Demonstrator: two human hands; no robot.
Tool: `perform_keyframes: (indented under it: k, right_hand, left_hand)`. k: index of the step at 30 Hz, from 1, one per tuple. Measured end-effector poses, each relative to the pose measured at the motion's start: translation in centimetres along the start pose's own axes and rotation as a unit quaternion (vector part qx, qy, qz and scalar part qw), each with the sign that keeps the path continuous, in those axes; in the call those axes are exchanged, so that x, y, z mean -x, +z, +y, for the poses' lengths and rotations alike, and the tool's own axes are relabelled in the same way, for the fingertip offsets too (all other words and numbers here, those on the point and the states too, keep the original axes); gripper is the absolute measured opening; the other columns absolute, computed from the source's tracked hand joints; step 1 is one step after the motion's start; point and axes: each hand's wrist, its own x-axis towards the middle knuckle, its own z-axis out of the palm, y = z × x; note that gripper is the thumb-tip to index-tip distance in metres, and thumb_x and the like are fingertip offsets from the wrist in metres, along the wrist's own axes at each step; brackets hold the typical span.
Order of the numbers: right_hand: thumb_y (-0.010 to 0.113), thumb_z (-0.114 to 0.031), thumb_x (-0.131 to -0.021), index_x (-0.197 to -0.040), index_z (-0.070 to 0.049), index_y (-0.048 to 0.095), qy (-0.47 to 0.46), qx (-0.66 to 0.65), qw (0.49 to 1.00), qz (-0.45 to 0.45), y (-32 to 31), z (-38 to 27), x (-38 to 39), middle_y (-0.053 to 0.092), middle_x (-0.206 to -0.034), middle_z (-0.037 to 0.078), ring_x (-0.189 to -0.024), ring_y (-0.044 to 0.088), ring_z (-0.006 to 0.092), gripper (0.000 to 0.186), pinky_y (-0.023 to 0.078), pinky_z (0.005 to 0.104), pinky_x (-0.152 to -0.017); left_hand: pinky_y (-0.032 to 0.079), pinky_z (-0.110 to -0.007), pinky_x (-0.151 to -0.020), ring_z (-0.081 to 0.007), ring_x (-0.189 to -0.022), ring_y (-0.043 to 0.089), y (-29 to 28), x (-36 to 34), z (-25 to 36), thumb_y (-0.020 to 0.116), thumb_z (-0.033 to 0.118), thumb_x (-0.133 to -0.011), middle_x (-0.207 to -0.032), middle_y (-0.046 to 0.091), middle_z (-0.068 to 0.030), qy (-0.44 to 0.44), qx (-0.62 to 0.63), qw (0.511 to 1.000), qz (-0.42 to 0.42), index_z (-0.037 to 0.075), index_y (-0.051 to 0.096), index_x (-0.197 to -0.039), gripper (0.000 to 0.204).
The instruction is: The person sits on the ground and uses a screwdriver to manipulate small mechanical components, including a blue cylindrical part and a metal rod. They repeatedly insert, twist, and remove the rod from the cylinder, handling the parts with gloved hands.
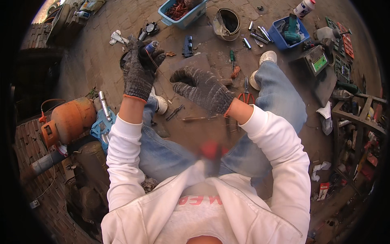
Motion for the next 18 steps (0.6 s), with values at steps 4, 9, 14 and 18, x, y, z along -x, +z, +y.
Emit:
perform_keyframes:
  k: [4, 9, 14, 18]
  right_hand:
    - [0.061, -0.017, -0.087, -0.11, 0.001, 0.057, 0.073, -0.051, 0.985, 0.145, -1.9, 3.5, -1.5, 0.063, -0.099, 0.01, -0.089, 0.061, 0.0154, 0.03, 0.049, 0.0285, -0.076]
    - [0.062, -0.02, -0.084, -0.106, -0.001, 0.06, 0.06, 0.174, 0.925, 0.333, -6.5, 11.5, -2.3, 0.065, -0.099, 0.015, -0.088, 0.063, 0.024, 0.03, 0.048, 0.034, -0.079]
    - [0.059, -0.027, -0.082, -0.102, -0.005, 0.063, 0.186, 0.408, 0.884, 0.131, -7.5, 22.0, 1.4, 0.064, -0.098, 0.019, -0.094, 0.06, 0.0347, 0.03, 0.047, 0.0408, -0.082]
    - [0.059, -0.033, -0.08, -0.104, -0.008, 0.063, 0.261, 0.442, 0.855, -0.068, -3.1, 31.9, 5.7, 0.063, -0.1, 0.02, -0.096, 0.058, 0.0371, 0.035, 0.045, 0.0435, -0.082]
  left_hand:
    - [0.056, -0.037, -0.072, -0.0252, -0.078, 0.064, -3.3, -3.0, 3.9, 0.05, 0.037, -0.093, -0.087, 0.064, -0.0136, 0.11, 0.119, 0.981, 0.108, 0.002, 0.056, -0.095, 0.035]
    - [0.055, -0.038, -0.077, -0.0274, -0.083, 0.06, -9.9, -4.9, 8.4, 0.048, 0.024, -0.094, -0.089, 0.061, -0.0155, 0.246, 0.183, 0.926, 0.218, -0.004, 0.055, -0.093, 0.029]
    - [0.054, -0.036, -0.075, -0.0293, -0.081, 0.058, -15.7, -3.4, 9.7, 0.053, 0.013, -0.089, -0.088, 0.059, -0.0191, 0.283, -0.356, 0.846, 0.279, -0.008, 0.054, -0.094, 0.021]
    - [0.051, -0.037, -0.08, -0.0303, -0.086, 0.057, -16.2, -2.7, 10.1, 0.051, 0.008, -0.088, -0.09, 0.058, -0.0207, 0.212, 0.164, 0.936, 0.229, -0.008, 0.054, -0.095, 0.018]
